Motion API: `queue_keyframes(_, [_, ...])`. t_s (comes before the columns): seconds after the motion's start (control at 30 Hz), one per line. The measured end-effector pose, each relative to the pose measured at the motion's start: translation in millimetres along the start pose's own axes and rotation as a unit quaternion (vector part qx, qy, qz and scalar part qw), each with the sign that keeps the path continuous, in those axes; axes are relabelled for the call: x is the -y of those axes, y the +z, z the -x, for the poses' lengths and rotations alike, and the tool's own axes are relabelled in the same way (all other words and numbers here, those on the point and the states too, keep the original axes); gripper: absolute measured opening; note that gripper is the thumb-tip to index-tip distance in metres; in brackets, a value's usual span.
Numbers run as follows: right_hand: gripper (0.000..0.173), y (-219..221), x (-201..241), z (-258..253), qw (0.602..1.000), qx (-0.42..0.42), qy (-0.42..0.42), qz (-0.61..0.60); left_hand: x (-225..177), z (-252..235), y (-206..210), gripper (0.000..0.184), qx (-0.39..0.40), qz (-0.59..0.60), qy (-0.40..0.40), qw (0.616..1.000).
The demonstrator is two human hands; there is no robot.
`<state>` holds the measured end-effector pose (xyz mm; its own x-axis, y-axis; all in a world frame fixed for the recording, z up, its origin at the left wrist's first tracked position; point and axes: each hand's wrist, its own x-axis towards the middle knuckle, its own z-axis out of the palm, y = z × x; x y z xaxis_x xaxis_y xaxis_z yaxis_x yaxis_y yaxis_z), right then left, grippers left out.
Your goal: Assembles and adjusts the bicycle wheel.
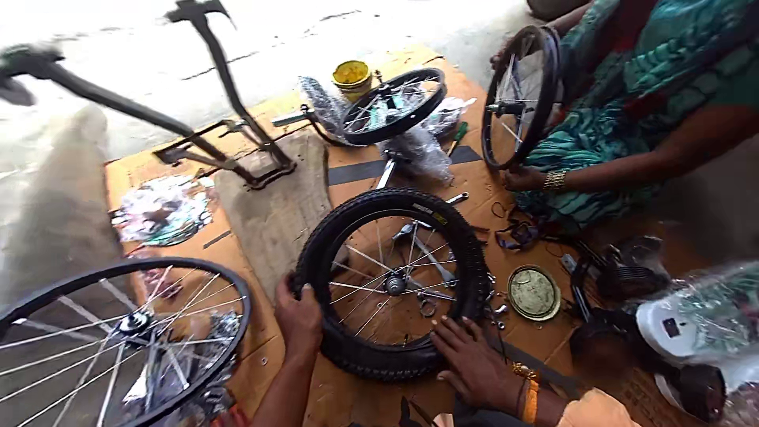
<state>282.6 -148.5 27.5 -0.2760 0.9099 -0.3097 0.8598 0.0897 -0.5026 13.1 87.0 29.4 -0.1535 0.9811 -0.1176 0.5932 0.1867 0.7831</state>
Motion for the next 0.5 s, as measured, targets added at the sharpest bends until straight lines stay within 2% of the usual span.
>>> queue_keyframes(0.07, [0.068, 0.1, 3.1, -4.7, 0.997, -0.076, -0.003, 0.007, -15.9, -9.5, -7.2, 0.052, -0.01, -0.058, 0.088, 0.994])
queue_keyframes(0.13, [0.067, 7.2, -0.3, -12.1, 0.999, -0.045, -0.012, 0.017, -28.2, -21.8, -9.2, 0.054, -0.026, -0.087, 0.136, 0.987])
queue_keyframes(0.2, [0.059, 19.0, -6.2, -18.5, 0.998, -0.033, -0.024, 0.038, -31.3, -35.3, -4.1, 0.055, -0.023, -0.1, 0.153, 0.983])
queue_keyframes(0.3, [0.048, 16.7, -9.5, -25.7, 0.999, -0.045, -0.021, 0.02, -13.1, -51.5, 10.9, 0.058, 0.006, -0.142, 0.141, 0.98])
queue_keyframes(0.4, [0.042, 15.6, -14.9, -25.8, 0.992, -0.122, -0.035, -0.008, 10.4, -51.3, 21.9, 0.057, -0.007, -0.199, 0.142, 0.97])
queue_keyframes(0.5, [0.042, 12.4, -15.1, -27.7, 0.976, -0.212, -0.038, -0.033, 19.5, -56.0, 27.4, 0.056, -0.028, -0.201, 0.17, 0.964])
